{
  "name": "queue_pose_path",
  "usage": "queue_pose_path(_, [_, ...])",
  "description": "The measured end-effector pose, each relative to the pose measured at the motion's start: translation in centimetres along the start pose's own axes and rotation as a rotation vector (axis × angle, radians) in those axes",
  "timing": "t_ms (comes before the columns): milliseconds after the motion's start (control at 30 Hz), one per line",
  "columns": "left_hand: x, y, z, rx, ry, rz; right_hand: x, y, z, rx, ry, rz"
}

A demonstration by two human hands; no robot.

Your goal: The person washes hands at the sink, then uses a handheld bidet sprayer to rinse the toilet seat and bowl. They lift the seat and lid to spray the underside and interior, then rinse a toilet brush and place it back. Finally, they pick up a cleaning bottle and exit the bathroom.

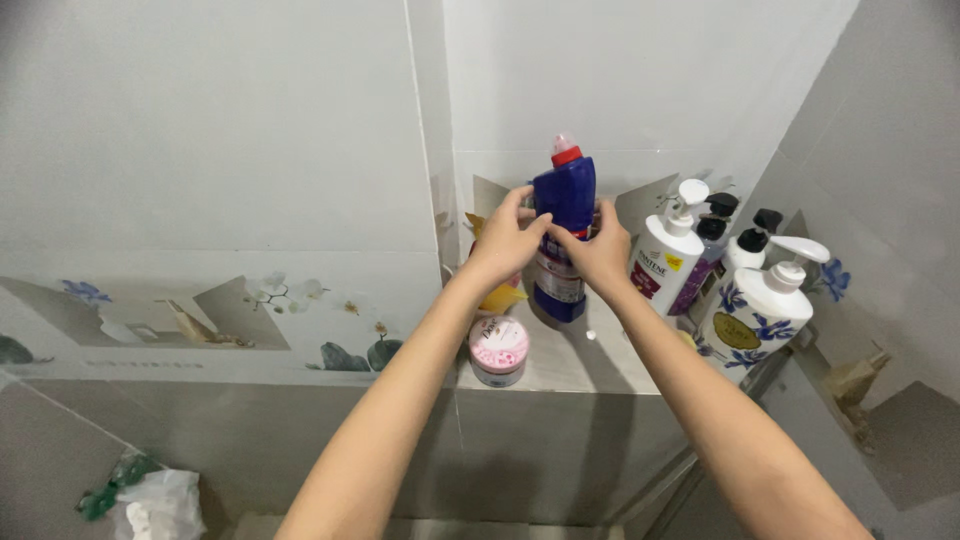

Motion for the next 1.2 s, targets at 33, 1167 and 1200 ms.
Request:
queue_pose_path(33, [0.6,-0.1,-0.6,-0.103,0.043,-0.050,-0.8,-0.2,-1.0,-0.037,0.000,-0.008])
queue_pose_path(1167, [18.7,-35.8,-1.3,-0.420,0.627,-0.398,-3.6,-24.2,25.8,0.398,0.063,0.791])
queue_pose_path(1200, [20.7,-38.5,-0.4,-0.375,0.653,-0.416,-4.3,-26.9,27.7,0.423,0.120,0.839])
Point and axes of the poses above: each hand's wrist, its own y-axis towards the middle knuckle, its own x-axis out of the back of the hand, z = x × y, the point moved 9 cm from there along y, towards the middle knuckle, and after that the axes turned 5 degrees about -z, right-handed, at the moved point
